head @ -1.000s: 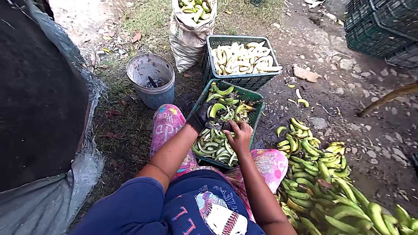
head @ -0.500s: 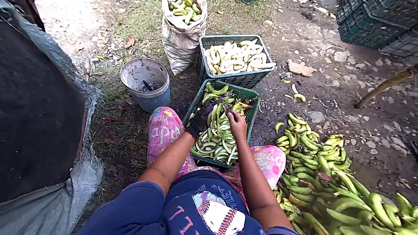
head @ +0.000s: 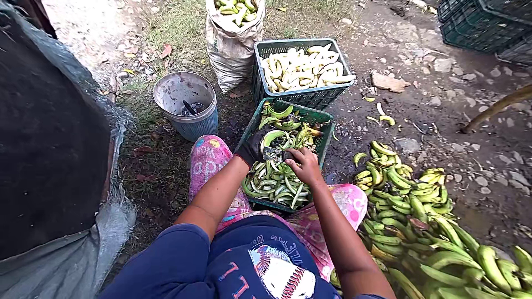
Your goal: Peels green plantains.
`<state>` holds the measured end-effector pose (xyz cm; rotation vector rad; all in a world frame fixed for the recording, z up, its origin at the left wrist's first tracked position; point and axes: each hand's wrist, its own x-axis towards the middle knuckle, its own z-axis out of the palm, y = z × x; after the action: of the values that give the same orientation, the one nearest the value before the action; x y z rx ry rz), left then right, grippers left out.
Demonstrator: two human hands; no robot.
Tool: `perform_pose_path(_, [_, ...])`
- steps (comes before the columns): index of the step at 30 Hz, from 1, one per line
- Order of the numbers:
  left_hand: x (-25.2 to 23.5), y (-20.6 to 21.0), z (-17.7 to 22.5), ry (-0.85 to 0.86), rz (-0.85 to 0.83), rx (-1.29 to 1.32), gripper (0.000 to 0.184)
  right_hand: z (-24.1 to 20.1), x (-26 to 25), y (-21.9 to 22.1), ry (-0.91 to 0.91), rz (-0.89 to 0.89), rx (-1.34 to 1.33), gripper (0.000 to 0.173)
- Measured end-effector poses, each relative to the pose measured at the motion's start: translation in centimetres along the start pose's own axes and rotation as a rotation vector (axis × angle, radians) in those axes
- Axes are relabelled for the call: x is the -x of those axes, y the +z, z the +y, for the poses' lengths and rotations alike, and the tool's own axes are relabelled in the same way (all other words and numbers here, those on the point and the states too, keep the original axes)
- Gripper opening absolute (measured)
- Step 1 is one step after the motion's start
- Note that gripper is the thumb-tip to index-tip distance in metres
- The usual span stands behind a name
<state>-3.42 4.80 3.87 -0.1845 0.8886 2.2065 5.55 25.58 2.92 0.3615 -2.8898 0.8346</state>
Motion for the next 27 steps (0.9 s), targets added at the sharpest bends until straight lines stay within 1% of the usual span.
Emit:
perform_pose_path(2, [0.3, 0.5, -1.4, 0.129, 0.085, -0.058, 0.036, -0.6, -0.7, 0.3, 0.084, 0.06, 0.021, 0.051])
perform_pose_path(3, [1.3, 1.1, -2.4, 0.231, 0.151, -0.2, 0.032, -0.8, -1.1, 0.8, 0.151, 0.105, 0.03, 0.051])
perform_pose_path(4, [2.9, 1.6, -3.6, 0.351, 0.222, -0.453, 0.031, -0.8, -1.6, 1.5, 0.239, 0.162, 0.027, 0.051])
perform_pose_path(6, [3.7, 0.5, -6.1, 0.547, 0.37, -0.967, 0.06, -0.5, -2.2, 2.8, 0.463, 0.278, -0.034, 0.055])
perform_pose_path(7, [3.6, -0.1, -6.8, 0.576, 0.429, -1.11, 0.069, -0.2, -2.4, 3.0, 0.567, 0.319, -0.084, 0.059])
perform_pose_path(8, [3.5, -0.7, -7.2, 0.557, 0.476, -1.205, 0.066, 0.2, -2.5, 2.8, 0.624, 0.349, -0.116, 0.06])
perform_pose_path(9, [3.4, -1.1, -7.2, 0.517, 0.518, -1.302, 0.066, 0.6, -2.5, 2.3, 0.631, 0.371, -0.118, 0.061])
perform_pose_path(10, [3.5, -1.6, -6.9, 0.454, 0.537, -1.397, 0.07, 1.0, -2.4, 1.5, 0.614, 0.393, -0.108, 0.059])
perform_pose_path(11, [3.7, -1.8, -6.6, 0.387, 0.535, -1.434, 0.069, 1.5, -2.3, 0.6, 0.603, 0.395, -0.091, 0.057])
perform_pose_path(12, [3.9, -2.1, -6.3, 0.344, 0.507, -1.396, 0.063, 2.0, -2.0, -0.4, 0.611, 0.379, -0.079, 0.056])
perform_pose_path(13, [3.9, -2.4, -6.0, 0.319, 0.462, -1.273, 0.051, 2.5, -1.7, -1.6, 0.633, 0.366, -0.086, 0.054])
perform_pose_path(14, [3.5, -3.0, -5.8, 0.302, 0.399, -1.148, 0.046, 3.3, -1.2, -2.8, 0.66, 0.35, -0.096, 0.052])
perform_pose_path(15, [2.4, -3.8, -5.7, 0.28, 0.334, -1.034, 0.048, 4.2, -0.5, -3.8, 0.685, 0.341, -0.098, 0.052])
perform_pose_path(16, [1.6, -3.7, -5.1, 0.213, 0.276, -0.944, 0.05, 5.2, 0.4, -4.7, 0.706, 0.337, -0.098, 0.052])
perform_pose_path(17, [1.3, -2.4, -3.9, 0.105, 0.232, -0.88, 0.051, 6.2, 1.3, -5.6, 0.721, 0.336, -0.101, 0.051])
perform_pose_path(18, [1.3, -1.3, -2.8, -0.017, 0.204, -0.872, 0.047, 7.3, 2.3, -6.3, 0.735, 0.335, -0.104, 0.051])
perform_pose_path(19, [1.3, -0.9, -1.9, -0.122, 0.179, -0.925, 0.041, 8.5, 3.3, -6.8, 0.752, 0.338, -0.113, 0.051])
perform_pose_path(20, [1.2, -1.1, -1.2, -0.199, 0.134, -1.038, 0.036, 9.6, 4.1, -7.0, 0.773, 0.353, -0.134, 0.051])
perform_pose_path(22, [-0.6, -2.2, 0.4, -0.305, 0.054, -1.28, 0.034, 11.2, 5.2, -6.9, 0.826, 0.418, -0.254, 0.051])
perform_pose_path(23, [-1.8, -2.4, 1.4, -0.336, 0.062, -1.33, 0.038, 11.7, 5.3, -6.6, 0.838, 0.467, -0.335, 0.051])
perform_pose_path(24, [-2.6, -1.7, 2.7, -0.3, 0.113, -1.304, 0.04, 12.0, 5.3, -6.3, 0.834, 0.513, -0.4, 0.05])
perform_pose_path(25, [-3.1, -0.4, 4.1, -0.177, 0.18, -1.234, 0.041, 12.0, 5.2, -6.1, 0.833, 0.532, -0.424, 0.051])
perform_pose_path(26, [-3.6, 0.9, 5.4, 0.011, 0.242, -1.091, 0.04, 11.9, 5.0, -6.1, 0.836, 0.521, -0.412, 0.051])
perform_pose_path(27, [-4.4, 1.9, 6.6, 0.238, 0.269, -0.878, 0.042, 11.5, 4.8, -6.2, 0.844, 0.485, -0.375, 0.053])
